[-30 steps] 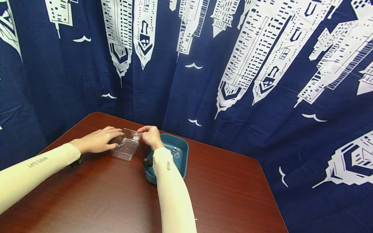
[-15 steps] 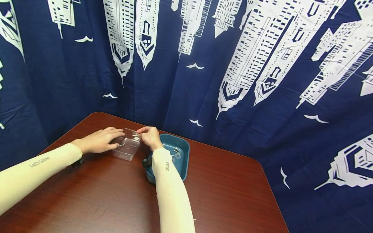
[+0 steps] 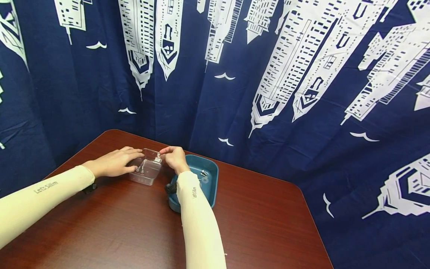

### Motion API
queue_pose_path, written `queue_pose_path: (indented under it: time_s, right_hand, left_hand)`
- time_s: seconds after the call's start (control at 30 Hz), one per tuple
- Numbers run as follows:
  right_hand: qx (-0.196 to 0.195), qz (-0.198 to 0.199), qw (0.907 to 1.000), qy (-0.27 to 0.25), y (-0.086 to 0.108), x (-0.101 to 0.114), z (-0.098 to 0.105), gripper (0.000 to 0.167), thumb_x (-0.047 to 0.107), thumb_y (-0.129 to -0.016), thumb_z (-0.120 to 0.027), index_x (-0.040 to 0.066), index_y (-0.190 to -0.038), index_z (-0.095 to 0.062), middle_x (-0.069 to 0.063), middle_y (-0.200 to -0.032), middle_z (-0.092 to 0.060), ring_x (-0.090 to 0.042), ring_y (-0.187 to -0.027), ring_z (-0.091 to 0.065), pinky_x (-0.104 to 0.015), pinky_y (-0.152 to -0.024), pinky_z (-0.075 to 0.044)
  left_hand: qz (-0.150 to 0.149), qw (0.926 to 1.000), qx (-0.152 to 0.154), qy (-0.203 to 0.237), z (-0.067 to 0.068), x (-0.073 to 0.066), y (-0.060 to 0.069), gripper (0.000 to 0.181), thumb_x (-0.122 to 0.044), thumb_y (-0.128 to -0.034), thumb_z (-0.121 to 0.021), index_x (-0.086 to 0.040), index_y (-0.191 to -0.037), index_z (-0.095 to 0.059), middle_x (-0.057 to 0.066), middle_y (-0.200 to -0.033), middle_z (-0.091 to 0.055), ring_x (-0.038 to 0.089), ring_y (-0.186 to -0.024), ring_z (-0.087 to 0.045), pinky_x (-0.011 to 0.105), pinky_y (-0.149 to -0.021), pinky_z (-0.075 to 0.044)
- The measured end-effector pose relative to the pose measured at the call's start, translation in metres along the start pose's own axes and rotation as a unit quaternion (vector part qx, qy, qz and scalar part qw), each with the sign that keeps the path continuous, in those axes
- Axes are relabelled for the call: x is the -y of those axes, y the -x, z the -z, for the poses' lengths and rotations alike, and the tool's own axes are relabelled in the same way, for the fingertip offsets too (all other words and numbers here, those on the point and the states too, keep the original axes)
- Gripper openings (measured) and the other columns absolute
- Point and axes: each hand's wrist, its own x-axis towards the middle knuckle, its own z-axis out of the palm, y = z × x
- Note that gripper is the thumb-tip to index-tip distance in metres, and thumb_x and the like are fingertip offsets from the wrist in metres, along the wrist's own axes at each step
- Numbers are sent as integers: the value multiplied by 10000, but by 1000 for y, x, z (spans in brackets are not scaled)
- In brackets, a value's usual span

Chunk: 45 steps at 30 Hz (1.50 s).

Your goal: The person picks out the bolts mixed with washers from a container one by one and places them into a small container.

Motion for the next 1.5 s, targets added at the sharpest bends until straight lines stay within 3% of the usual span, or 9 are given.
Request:
queue_pose_path:
  time_s: [0.3, 0.5, 0.9, 1.23, 1.4, 1.5]
  right_hand:
    - [-34, 42, 10000, -36, 3, 0, 9, 192, 26, -831, -721, -32, -1012, -749, 16, -783, -647, -116, -680, -512, -207, -579, -396]
    - [-18, 85, 9998, -180, 7, -1, 18, 212, 20, -835, -721, -50, -1035, -739, 21, -781, -655, -189, -710, -546, -210, -580, -407]
    - [-15, 106, 9996, -266, 10, -6, 34, 158, 33, -851, -723, -10, -1001, -746, 31, -816, -680, -147, -715, -562, -230, -618, -445]
    - [-77, 79, 9998, -153, 15, -9, 46, 167, 36, -871, -713, -25, -1024, -740, -70, -932, -740, -230, -820, -617, -318, -725, -514]
    - [-25, -13, 9997, -226, 18, -11, 54, 171, 45, -878, -706, -20, -1033, -736, -57, -929, -732, -366, -965, -644, -499, -898, -527]
    - [6, -47, 9996, -279, 19, -13, 59, 137, 51, -884, -700, 6, -1008, -739, -56, -936, -734, -414, -1050, -642, -549, -972, -501]
  left_hand:
    - [59, 10000, 0, 32, -1, 1, -1, 539, -271, -925, -668, -66, -1414, -569, 177, -1500, -505, 376, -1363, -449, 621, -1074, -392]
    - [39, 10000, 1, -44, -1, 2, -2, 539, -271, -921, -671, -69, -1410, -572, 182, -1495, -509, 383, -1361, -449, 624, -1072, -393]
    - [-79, 9999, -57, -77, 1, 1, -1, 531, -233, -900, -675, -67, -1397, -584, 189, -1475, -525, 379, -1345, -459, 615, -1060, -407]
    - [-78, 9999, -74, -47, 1, 0, 0, 523, -236, -913, -669, -67, -1400, -583, 185, -1476, -526, 383, -1357, -449, 630, -1058, -401]
    - [-60, 9999, -88, -13, 0, 0, 0, 519, -247, -917, -670, -62, -1395, -586, 188, -1478, -523, 387, -1360, -449, 637, -1058, -400]
    - [-60, 9999, -95, -41, -1, 1, 0, 516, -252, -917, -670, -67, -1392, -590, 184, -1478, -524, 385, -1360, -451, 633, -1056, -403]
